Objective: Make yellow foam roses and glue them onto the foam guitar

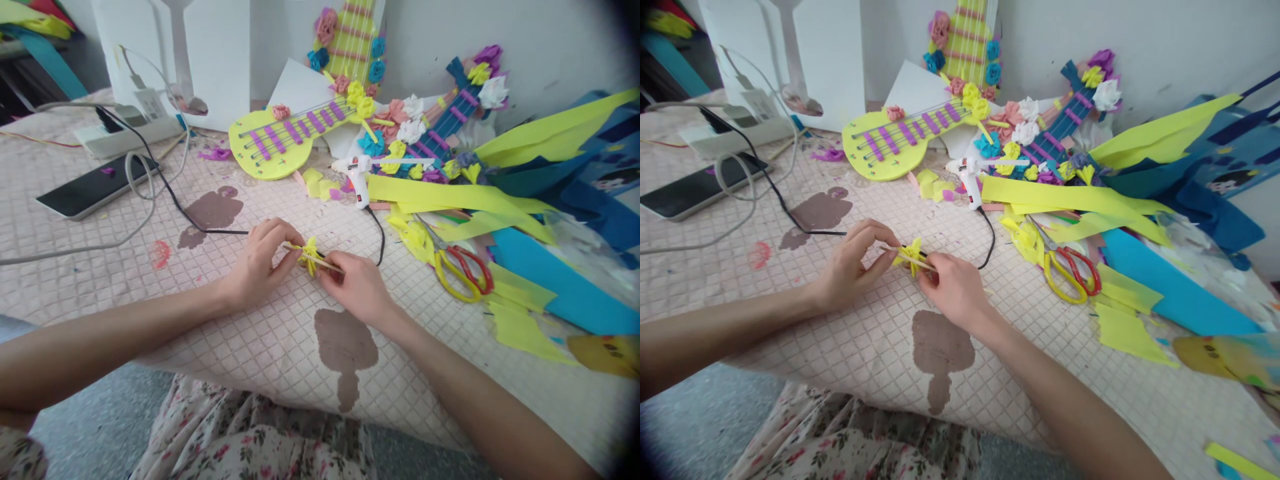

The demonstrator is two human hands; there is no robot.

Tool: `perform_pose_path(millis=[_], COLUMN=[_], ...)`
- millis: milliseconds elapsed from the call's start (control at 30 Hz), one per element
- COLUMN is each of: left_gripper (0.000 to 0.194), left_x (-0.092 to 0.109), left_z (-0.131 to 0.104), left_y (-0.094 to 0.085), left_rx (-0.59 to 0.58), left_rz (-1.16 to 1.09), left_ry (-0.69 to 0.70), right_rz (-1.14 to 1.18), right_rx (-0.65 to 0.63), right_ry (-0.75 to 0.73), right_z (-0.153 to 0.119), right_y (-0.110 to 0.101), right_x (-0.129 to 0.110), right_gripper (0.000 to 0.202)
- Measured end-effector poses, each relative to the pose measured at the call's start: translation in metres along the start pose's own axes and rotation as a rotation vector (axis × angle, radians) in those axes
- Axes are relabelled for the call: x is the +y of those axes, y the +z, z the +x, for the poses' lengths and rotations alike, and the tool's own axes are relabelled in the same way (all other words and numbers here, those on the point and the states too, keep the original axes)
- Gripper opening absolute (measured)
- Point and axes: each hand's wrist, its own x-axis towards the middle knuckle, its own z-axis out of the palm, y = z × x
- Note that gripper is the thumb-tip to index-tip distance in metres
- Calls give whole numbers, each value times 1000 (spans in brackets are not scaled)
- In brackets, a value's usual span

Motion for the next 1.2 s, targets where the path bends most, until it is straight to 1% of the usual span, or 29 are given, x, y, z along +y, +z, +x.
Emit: perform_pose_path(millis=[100,167,233,300,433,500,600,667,800,933,1033,1200], left_gripper=[8,8,6,5,5,6,5,4,3,7,10,8], left_x=[0,-1,-1,-2,-1,0,2,3,3,3,4,5], left_z=[-1,-2,-4,-5,-5,-5,-5,-5,-6,-8,-8,-7], left_y=[-1,-1,-1,1,4,5,6,6,6,7,7,5], left_rx=[58,77,52,2,-72,-76,-30,-1,6,-3,14,-21], left_rz=[31,96,163,209,268,298,348,367,372,386,391,393], left_ry=[22,83,174,257,314,346,396,402,403,412,421,398], right_rz=[3,52,129,195,286,339,401,419,409,405,395,392], right_rx=[1,2,1,0,-34,-76,-127,-137,-127,-126,-135,-138], right_ry=[17,43,73,95,122,136,156,164,162,168,172,172], right_z=[2,3,3,2,-1,-2,-3,-4,-5,-5,-5,-5], right_y=[3,2,-1,-5,-11,-12,-13,-12,-11,-11,-11,-10], right_x=[0,0,1,2,2,1,1,1,1,2,2,2], right_gripper=[15,16,16,16,19,22,24,24,24,23,21,20])
